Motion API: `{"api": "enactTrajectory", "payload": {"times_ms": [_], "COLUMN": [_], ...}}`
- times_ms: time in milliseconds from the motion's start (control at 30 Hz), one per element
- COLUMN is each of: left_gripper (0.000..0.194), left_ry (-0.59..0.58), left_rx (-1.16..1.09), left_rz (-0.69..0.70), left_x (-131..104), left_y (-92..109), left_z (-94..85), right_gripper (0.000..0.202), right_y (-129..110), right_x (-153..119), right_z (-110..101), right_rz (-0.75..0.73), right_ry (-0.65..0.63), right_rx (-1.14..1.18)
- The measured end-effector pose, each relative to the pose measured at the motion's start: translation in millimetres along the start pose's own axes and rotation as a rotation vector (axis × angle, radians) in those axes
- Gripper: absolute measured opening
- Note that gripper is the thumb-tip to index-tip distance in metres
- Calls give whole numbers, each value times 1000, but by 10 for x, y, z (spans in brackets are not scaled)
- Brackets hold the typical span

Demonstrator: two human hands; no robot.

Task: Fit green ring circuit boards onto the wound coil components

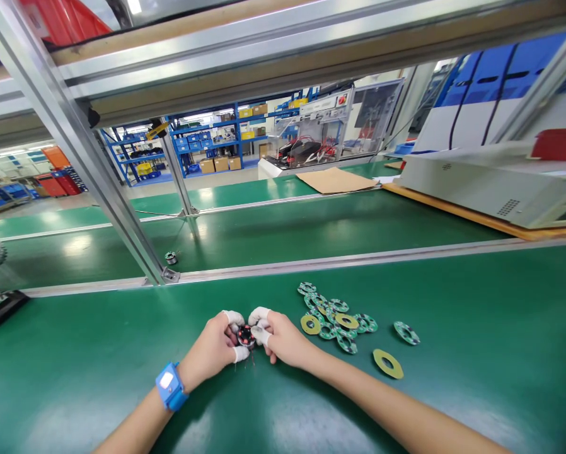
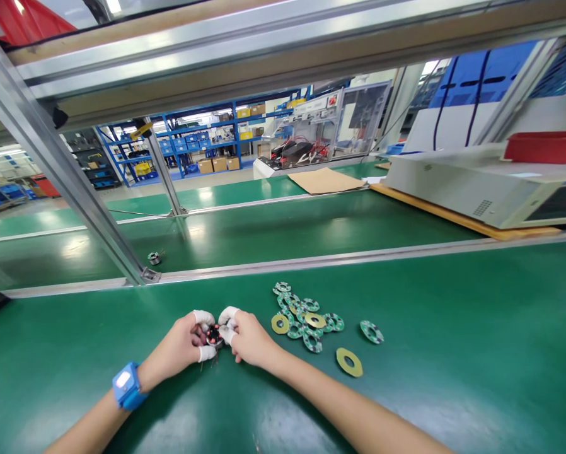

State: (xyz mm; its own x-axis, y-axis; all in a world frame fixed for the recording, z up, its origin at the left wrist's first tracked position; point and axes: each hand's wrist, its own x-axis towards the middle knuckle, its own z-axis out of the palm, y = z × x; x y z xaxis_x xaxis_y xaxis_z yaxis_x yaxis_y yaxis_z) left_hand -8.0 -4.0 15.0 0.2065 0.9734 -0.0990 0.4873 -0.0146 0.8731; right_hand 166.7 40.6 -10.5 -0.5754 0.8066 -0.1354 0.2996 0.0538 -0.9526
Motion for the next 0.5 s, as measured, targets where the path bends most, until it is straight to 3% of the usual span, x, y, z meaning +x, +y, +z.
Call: {"api": "enactTrajectory", "payload": {"times_ms": [100,200,300,400,500], "left_gripper": [38,41,42,33,29], "left_ry": [17,-17,-111,-184,-137], "left_rx": [-21,-101,-257,-400,-396], "left_rz": [-5,-18,-55,-112,-161], "left_x": [-1,17,46,71,81], "left_y": [-27,-51,-24,46,83], "left_z": [43,63,6,-76,-61], "right_gripper": [11,13,14,12,12], "right_y": [-48,-132,-183,-199,-212], "right_x": [26,22,1,-22,-40], "right_z": [-39,-70,-75,-69,-67], "right_rz": [42,-14,-115,-99,-92], "right_ry": [-22,50,157,192,195], "right_rx": [6,-113,-250,-318,-358]}}
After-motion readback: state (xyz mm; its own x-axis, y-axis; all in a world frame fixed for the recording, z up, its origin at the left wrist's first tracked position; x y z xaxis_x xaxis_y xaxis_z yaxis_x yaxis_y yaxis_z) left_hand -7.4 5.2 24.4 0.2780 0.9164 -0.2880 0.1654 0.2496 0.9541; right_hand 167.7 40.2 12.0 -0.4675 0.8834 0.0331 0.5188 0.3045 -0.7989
